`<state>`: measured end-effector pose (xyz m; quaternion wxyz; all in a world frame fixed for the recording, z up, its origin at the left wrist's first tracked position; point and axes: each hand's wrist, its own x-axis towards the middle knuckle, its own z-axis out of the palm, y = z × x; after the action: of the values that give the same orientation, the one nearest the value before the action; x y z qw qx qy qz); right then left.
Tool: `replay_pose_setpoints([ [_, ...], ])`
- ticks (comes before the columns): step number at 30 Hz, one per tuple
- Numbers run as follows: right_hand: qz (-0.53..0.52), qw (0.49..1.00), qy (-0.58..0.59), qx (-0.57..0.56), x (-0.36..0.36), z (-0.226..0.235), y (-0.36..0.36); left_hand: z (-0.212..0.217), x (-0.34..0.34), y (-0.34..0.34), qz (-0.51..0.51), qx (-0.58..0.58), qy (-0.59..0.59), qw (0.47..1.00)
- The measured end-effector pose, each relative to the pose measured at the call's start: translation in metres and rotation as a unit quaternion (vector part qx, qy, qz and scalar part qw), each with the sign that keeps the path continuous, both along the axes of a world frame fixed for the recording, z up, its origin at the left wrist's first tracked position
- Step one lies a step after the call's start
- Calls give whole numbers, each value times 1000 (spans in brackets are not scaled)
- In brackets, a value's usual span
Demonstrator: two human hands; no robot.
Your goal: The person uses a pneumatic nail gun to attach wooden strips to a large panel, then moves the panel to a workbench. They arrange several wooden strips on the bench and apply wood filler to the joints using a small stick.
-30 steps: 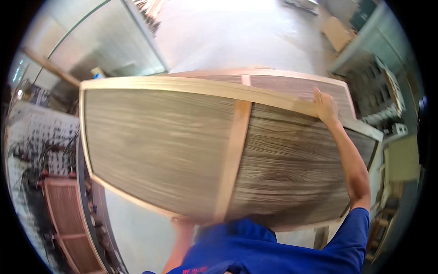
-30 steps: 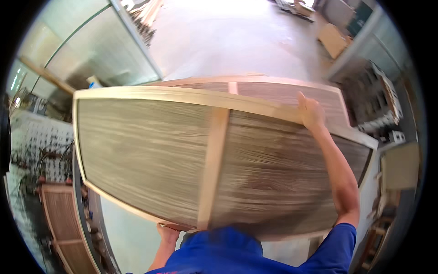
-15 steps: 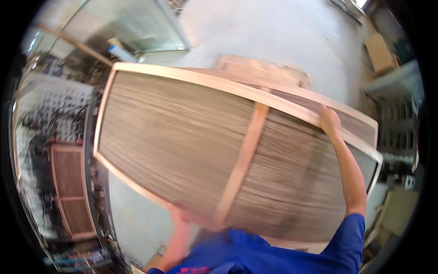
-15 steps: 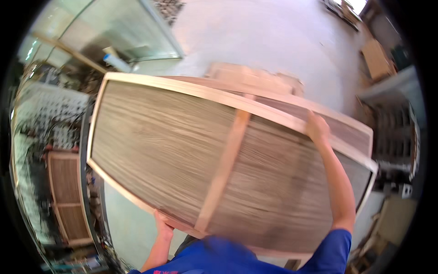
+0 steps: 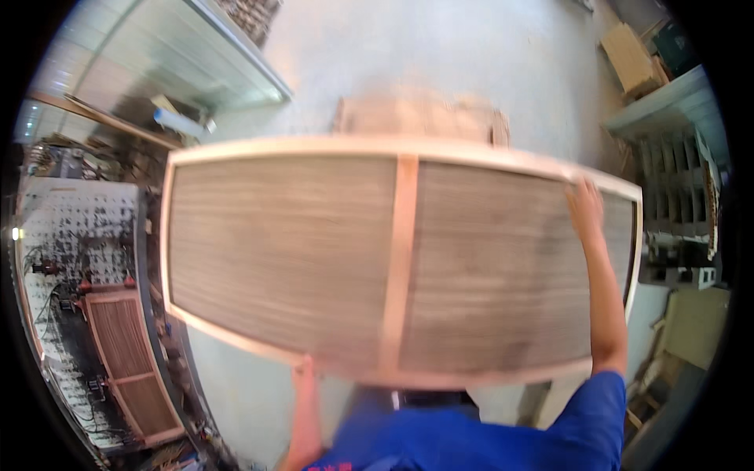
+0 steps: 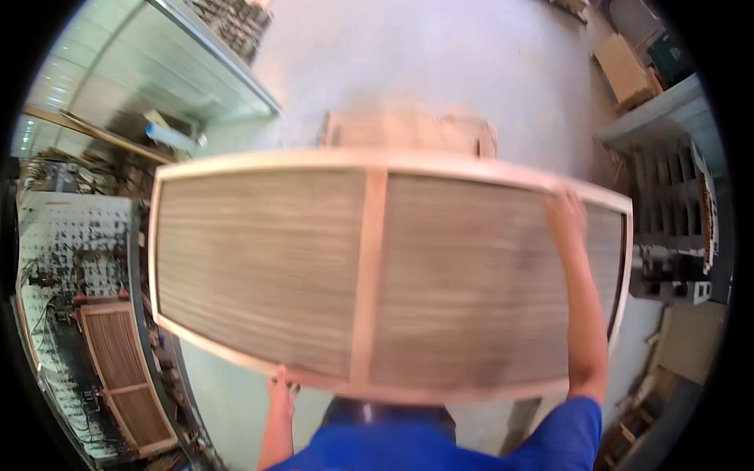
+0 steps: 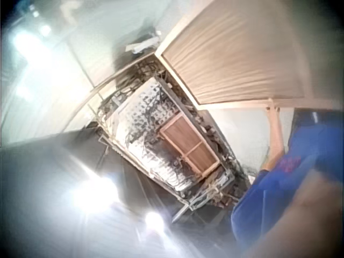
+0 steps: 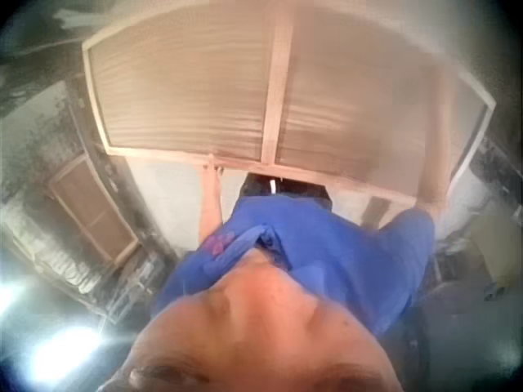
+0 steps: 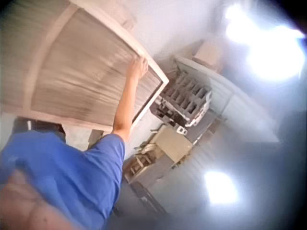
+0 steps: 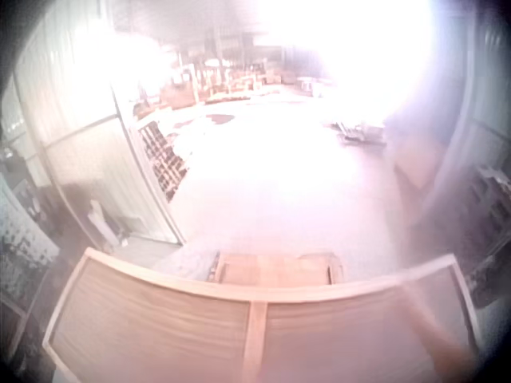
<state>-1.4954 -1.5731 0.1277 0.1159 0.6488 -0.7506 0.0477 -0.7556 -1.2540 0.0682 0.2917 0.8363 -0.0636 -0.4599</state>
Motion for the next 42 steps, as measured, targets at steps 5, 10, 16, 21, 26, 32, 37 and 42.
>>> replay_pose_setpoints([
  [5, -371, 919, -105, 87, -160, -81, 224, -36, 26, -22, 92, -130, 30, 987],
  [10, -638, 760, -108, 53, -241, -111, 389, -47, 26, -31, 60, -86, 84, 991],
  [16, -454, 824, -338, 27, -285, -105, 432, -39, 30, -28, 68, -65, 97, 991],
  [21, -436, 851, -292, -3, -280, -103, 440, -47, 39, -14, 50, -115, 116, 985],
  [26, -415, 872, -261, -9, -291, -109, 440, -57, 41, -9, 64, -105, 133, 983],
  [32, -404, 846, -347, -41, -306, -130, 448, -16, 28, -26, 30, 13, 50, 998],
  [37, -546, 804, -205, -118, -274, -128, 460, -71, 68, -26, 163, -179, 156, 958],
  [42, -605, 702, -339, -162, -151, -89, 483, -77, 128, -59, 217, -209, 109, 947],
])
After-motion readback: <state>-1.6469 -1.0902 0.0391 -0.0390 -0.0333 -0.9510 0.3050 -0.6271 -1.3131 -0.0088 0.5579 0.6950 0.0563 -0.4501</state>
